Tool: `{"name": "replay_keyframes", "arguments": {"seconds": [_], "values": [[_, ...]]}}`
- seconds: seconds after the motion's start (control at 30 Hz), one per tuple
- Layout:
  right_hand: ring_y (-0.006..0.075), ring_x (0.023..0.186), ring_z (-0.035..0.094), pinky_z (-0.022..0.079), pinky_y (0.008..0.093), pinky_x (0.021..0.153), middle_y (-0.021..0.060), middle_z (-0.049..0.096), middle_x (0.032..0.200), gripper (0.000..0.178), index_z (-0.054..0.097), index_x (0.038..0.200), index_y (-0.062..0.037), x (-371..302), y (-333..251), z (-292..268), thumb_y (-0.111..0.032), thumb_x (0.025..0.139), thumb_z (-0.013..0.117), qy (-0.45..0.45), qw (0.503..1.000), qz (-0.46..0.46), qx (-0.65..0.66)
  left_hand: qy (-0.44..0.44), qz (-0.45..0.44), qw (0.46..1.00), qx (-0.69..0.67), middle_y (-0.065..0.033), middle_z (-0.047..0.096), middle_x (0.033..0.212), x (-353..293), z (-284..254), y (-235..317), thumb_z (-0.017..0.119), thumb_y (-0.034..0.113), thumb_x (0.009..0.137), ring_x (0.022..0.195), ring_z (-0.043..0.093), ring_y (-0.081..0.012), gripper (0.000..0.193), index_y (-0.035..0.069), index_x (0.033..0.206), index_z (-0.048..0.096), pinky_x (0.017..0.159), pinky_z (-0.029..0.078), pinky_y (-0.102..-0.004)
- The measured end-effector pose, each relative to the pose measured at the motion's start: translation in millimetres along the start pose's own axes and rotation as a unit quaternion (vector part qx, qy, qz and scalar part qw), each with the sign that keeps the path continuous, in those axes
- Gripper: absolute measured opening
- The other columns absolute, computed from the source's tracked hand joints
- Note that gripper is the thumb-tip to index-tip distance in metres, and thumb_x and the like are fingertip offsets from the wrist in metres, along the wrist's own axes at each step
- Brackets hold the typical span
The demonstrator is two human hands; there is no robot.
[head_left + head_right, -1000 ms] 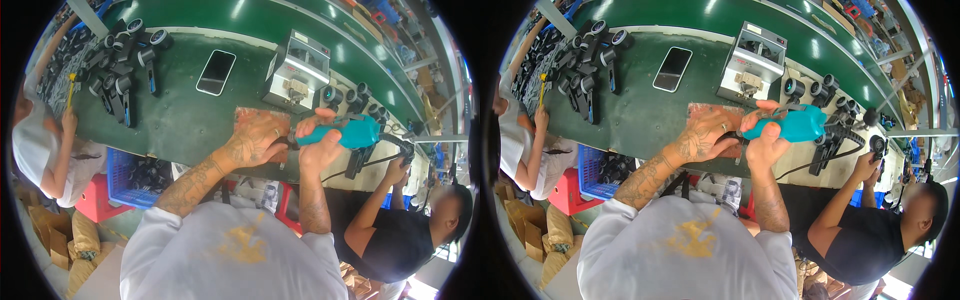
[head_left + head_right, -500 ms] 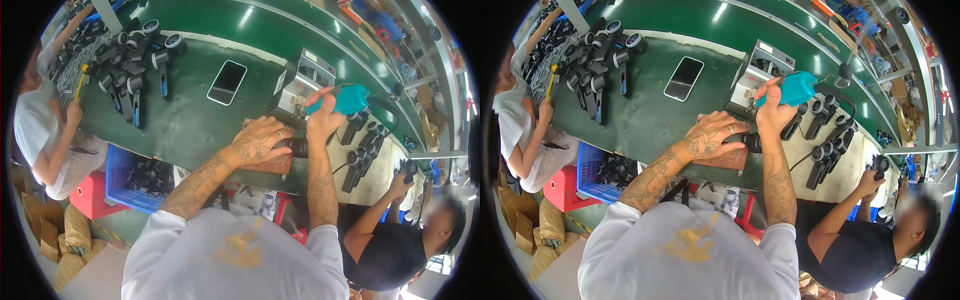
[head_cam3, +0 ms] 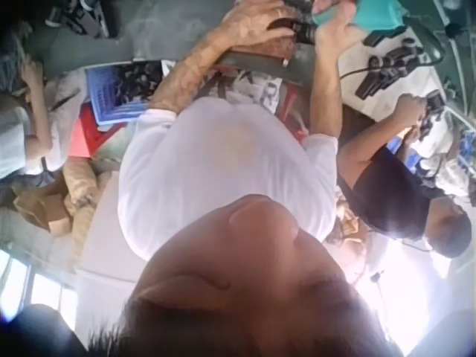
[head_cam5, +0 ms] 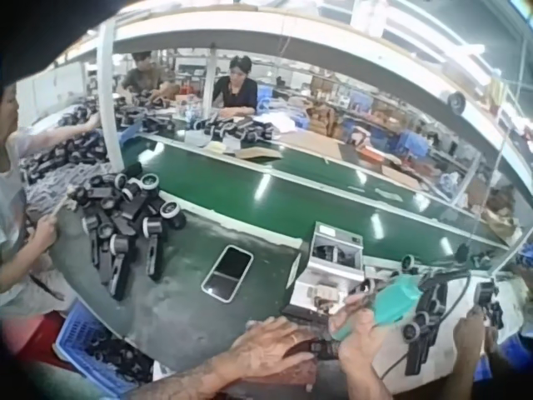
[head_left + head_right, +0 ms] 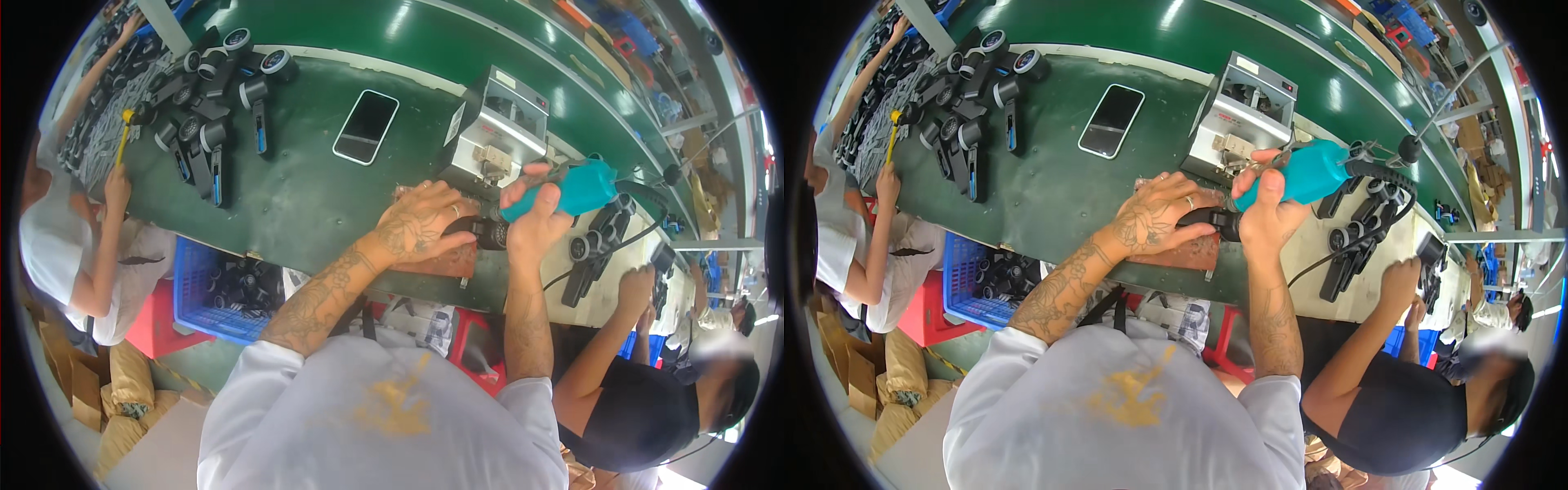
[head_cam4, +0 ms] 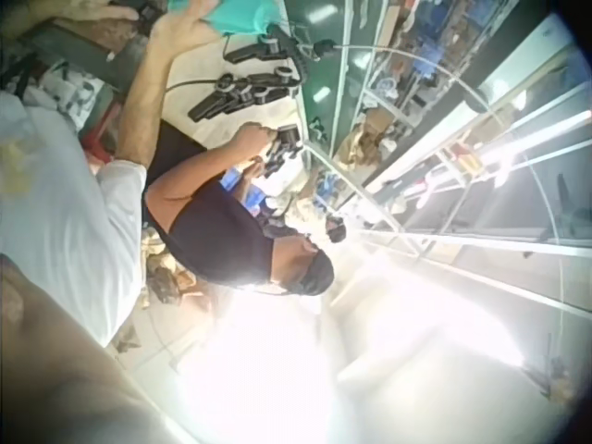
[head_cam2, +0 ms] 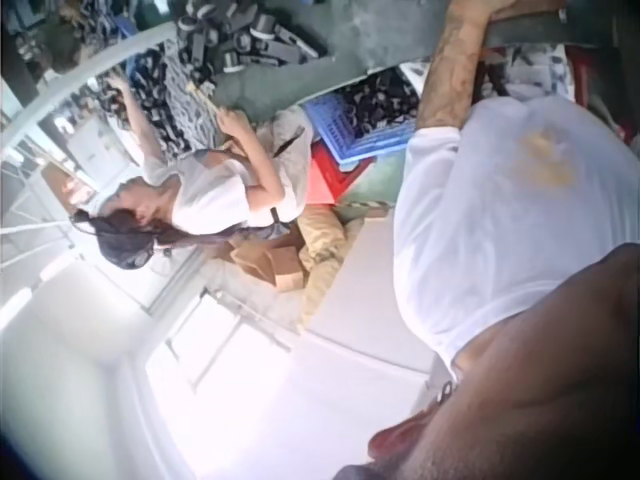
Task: Assembling small electronic components using an electric screwdriver at a production line.
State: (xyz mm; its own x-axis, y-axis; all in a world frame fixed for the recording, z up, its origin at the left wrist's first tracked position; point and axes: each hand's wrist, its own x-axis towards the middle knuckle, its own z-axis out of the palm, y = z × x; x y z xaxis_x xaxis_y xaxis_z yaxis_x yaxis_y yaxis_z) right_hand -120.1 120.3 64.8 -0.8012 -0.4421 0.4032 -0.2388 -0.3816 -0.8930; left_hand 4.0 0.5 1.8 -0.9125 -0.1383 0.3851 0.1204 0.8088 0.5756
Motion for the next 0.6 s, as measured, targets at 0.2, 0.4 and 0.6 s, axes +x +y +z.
{"name": "replay_keyframes", "arguments": {"seconds": [0.2, 0.4, 0.6], "values": [[0.0172, 0.063, 0.058, 0.048, 0.0300, 0.057, 0.0075, 0.059, 0.073, 0.044, 0.058, 0.107, 0.0035, -4.0, 9.1, -4.8, -0.038, 0.098, 0.070, -0.005, 1.000, 0.021, 0.013, -0.015, -0.005, 1.000, -0.019, -0.0055, 0.063, 0.107, 0.2, -2.2, -0.2, 0.071, 0.042, 0.091, 0.106, 0.058, -0.0264, 0.043, 0.016, 0.125, 0.067, 0.099, 0.045, -0.0457], [0.0177, 0.061, 0.056, 0.049, 0.0314, 0.058, 0.0081, 0.058, 0.073, 0.036, 0.054, 0.101, 0.0009, -7.8, 24.6, -6.8, -0.032, 0.099, 0.068, -0.006, 0.998, 0.013, 0.061, -0.015, 0.009, 0.999, 0.028, -0.0076, 0.061, 0.114, 0.2, 0.4, 2.5, 0.067, 0.041, 0.093, 0.111, 0.055, -0.0281, 0.044, 0.013, 0.127, 0.063, 0.101, 0.043, -0.0463], [0.0205, 0.062, 0.054, 0.048, 0.0331, 0.058, 0.0096, 0.054, 0.071, 0.038, 0.053, 0.101, 0.0018, -9.5, 26.9, -5.5, -0.036, 0.105, 0.056, -0.008, 1.000, 0.007, 0.005, -0.036, -0.001, 0.999, 0.018, -0.0083, 0.060, 0.117, 1.9, -3.5, 5.5, 0.065, 0.040, 0.095, 0.114, 0.054, -0.0286, 0.043, 0.011, 0.127, 0.062, 0.103, 0.041, -0.0470]]}}
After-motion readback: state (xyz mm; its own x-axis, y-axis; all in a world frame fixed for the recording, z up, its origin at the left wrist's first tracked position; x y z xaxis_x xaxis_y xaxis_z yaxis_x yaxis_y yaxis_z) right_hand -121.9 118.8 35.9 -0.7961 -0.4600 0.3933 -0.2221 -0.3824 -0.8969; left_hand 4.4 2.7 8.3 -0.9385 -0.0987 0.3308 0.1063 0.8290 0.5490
